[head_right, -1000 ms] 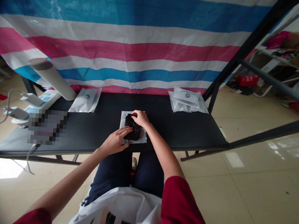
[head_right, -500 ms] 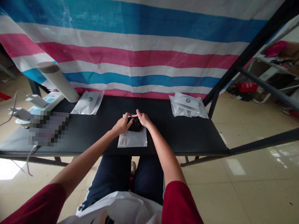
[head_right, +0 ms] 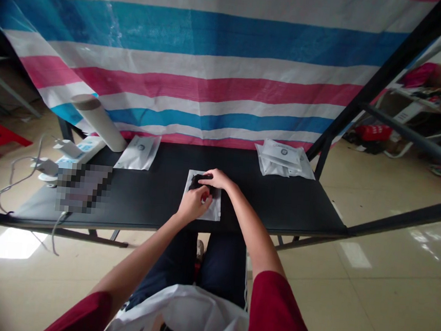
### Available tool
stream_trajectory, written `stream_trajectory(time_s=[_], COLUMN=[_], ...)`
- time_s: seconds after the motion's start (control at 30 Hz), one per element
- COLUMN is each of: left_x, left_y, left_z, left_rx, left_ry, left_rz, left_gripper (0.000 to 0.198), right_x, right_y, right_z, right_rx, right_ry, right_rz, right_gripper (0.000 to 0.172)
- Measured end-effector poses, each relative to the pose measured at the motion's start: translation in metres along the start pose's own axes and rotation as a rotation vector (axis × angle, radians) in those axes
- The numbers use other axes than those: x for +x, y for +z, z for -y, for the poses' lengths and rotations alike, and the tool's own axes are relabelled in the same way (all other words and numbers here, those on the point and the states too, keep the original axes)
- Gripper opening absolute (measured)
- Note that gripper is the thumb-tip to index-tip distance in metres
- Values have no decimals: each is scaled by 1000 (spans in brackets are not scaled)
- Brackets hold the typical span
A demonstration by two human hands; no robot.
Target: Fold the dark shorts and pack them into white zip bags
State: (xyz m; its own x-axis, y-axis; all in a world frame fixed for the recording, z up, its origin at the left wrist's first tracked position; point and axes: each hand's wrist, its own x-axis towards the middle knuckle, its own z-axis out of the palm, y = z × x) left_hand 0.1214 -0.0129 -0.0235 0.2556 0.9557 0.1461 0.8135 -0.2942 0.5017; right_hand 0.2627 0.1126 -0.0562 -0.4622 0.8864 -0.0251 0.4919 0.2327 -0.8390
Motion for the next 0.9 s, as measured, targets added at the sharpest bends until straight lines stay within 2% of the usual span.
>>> stream_trajectory(time_s=[0.1, 0.2, 0.27, 0.33, 0.4, 0.47, 0.57, 0.7, 0.8, 0.9], left_x=[-5, -6, -6, -5, -5, -3, -2, -2, -1, 0], left_y=[13, 19, 20, 21, 22, 23, 24, 21, 16, 9], left_z=[-5, -8, -11, -14, -16, -16, -11, -1, 6, 11], left_rx=[36, 95, 137, 177, 201, 202, 161, 46, -69, -190], left_ry=[-12, -32, -27, -28, -38, -49, -48, -53, -78, -57], left_rz=[145, 171, 164, 168, 171, 169, 170, 139, 62, -33], left_gripper=[20, 28, 36, 46, 52, 47, 30, 22, 20, 18], right_x=[4, -1, -11, -28, -48, -69, -97, -117, -121, -120], right_y=[-9, -23, -32, -38, -40, -38, -26, -6, 3, 4], right_z=[11, 19, 20, 18, 13, 8, 6, 11, 14, 12], right_rx=[32, 57, 95, 197, 375, 583, 873, 1081, 999, 879], right_ry=[72, 165, 225, 224, 171, 161, 276, 387, 445, 490], right_rz=[63, 186, 209, 128, -19, -176, -338, -317, -274, -232], right_gripper=[30, 27, 28, 28, 32, 36, 31, 36, 38, 31])
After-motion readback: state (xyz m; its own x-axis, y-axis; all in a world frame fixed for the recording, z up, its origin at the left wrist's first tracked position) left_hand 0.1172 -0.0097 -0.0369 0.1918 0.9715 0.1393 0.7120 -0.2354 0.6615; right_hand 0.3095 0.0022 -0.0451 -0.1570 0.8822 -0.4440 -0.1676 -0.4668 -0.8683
